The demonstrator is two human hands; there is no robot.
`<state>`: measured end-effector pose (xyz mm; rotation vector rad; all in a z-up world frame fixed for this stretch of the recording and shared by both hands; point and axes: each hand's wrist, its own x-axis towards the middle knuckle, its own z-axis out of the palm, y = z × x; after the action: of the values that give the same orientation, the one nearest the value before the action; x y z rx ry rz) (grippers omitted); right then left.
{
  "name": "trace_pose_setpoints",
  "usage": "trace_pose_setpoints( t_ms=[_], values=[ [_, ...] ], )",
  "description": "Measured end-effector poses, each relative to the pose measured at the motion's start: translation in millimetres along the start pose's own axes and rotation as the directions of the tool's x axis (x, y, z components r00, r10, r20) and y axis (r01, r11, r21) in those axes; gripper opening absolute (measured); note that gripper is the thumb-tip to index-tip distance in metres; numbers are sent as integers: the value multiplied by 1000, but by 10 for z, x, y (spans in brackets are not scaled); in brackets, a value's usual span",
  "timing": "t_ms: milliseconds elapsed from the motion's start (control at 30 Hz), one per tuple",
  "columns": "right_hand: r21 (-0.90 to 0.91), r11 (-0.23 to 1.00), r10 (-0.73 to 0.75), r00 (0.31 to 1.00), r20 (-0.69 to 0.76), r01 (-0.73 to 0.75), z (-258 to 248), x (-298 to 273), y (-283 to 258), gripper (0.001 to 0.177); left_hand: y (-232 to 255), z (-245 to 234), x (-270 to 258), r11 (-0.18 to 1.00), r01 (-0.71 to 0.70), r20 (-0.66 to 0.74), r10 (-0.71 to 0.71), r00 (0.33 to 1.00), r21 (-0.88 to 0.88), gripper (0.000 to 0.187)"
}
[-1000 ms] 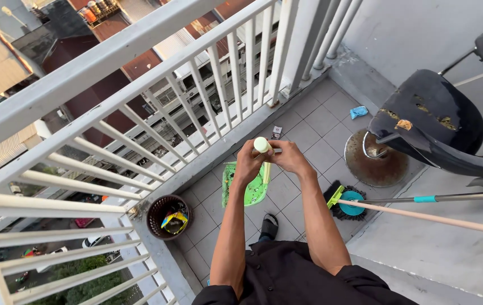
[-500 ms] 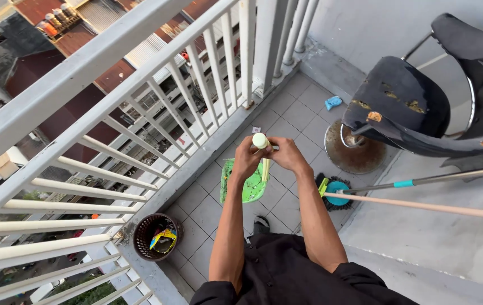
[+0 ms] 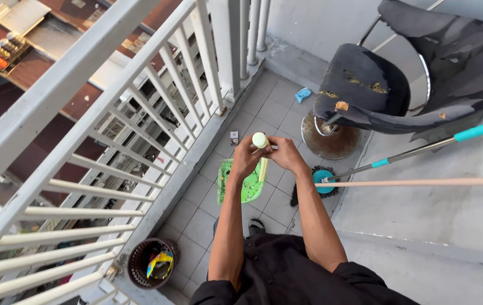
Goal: The person is seen repairing or assembling a cleaning tool handle on a balcony by attaching a plastic cap to a wooden pole.
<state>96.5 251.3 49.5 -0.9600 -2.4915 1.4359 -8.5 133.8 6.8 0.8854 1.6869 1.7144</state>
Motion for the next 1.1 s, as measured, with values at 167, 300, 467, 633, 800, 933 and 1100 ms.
trace_pose_setpoints(
  t_ms=[167,300,467,633,800,933,1100],
  values=[
    [52,998,28,998,-62,-24,-27,45,170,46,-46,71,142,998,-2,78,-3,997,57,44],
    [47,994,105,989,-101,-101,-41,59,184,45,23,46,283,997,-3,166,-10,986,79,48],
    [94,986,158,965,-208,-141,36,54,196,47,57,-1,416,998,-5,272,-12,962,63,48],
    [172,961,261,907,-329,-215,98,-7,90,48,231,-29,542,996,28,369,-55,928,79,46],
    [247,961,231,843,-486,-121,326,-161,178,52,220,-12,513,1000,-23,431,13,902,17,40],
    [251,960,255,767,-588,-126,450,-320,86,53,239,25,442,998,-16,505,46,862,-63,42],
    [304,939,334,642,-690,-162,531,-517,-17,51,435,96,341,1000,7,585,-3,811,-4,36]
  ],
)
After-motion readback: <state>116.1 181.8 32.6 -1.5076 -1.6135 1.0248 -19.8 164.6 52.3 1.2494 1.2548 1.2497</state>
